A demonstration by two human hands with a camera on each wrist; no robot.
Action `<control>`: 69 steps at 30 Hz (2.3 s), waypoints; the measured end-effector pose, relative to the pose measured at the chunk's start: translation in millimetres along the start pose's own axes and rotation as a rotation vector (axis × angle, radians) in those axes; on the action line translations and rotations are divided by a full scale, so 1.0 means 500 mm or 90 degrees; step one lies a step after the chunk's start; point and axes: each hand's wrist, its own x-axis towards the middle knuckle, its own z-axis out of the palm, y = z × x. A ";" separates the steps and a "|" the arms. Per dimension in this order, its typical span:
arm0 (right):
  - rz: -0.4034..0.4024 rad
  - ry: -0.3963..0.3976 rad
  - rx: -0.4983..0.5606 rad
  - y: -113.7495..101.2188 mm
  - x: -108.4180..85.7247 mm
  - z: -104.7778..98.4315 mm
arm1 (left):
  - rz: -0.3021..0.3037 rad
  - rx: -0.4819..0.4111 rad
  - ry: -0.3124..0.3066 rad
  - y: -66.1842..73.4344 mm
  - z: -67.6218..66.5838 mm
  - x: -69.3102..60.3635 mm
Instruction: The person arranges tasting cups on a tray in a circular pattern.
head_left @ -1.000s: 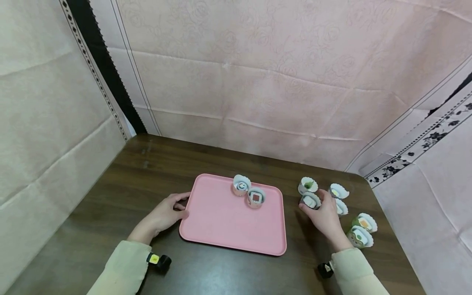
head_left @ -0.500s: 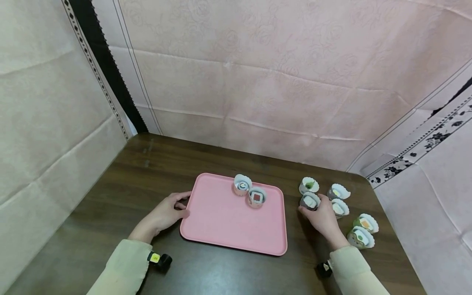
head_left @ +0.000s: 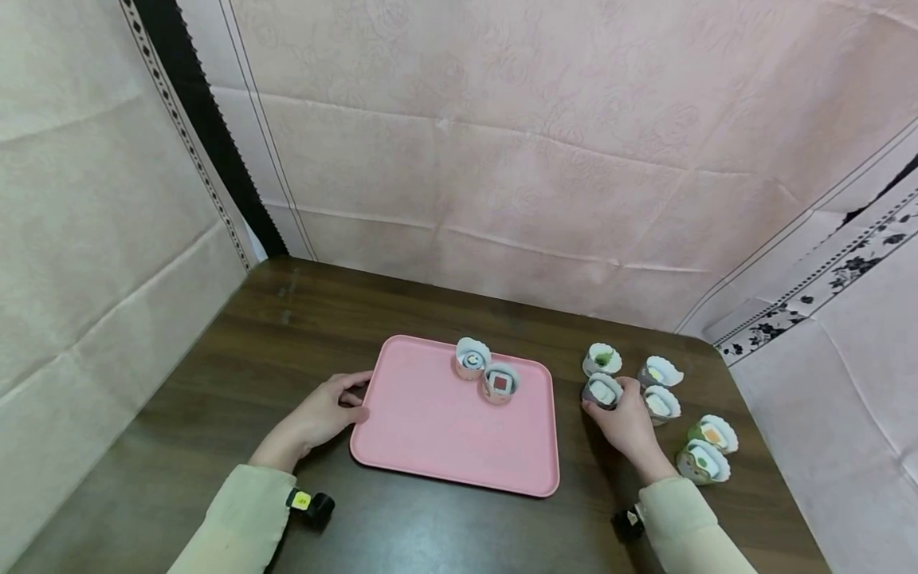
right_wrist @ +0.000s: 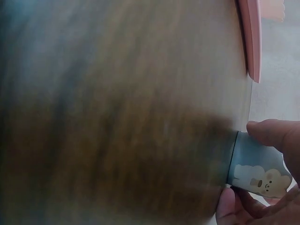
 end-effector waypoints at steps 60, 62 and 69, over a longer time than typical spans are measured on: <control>-0.059 -0.037 0.010 -0.066 -0.039 0.006 | 0.010 0.010 0.001 -0.002 0.000 0.003; -0.064 -0.041 0.012 -0.070 -0.041 0.008 | 0.010 0.007 0.000 -0.002 -0.001 0.003; -0.082 -0.067 0.023 -0.082 -0.052 0.017 | 0.009 0.005 -0.002 -0.003 -0.001 0.002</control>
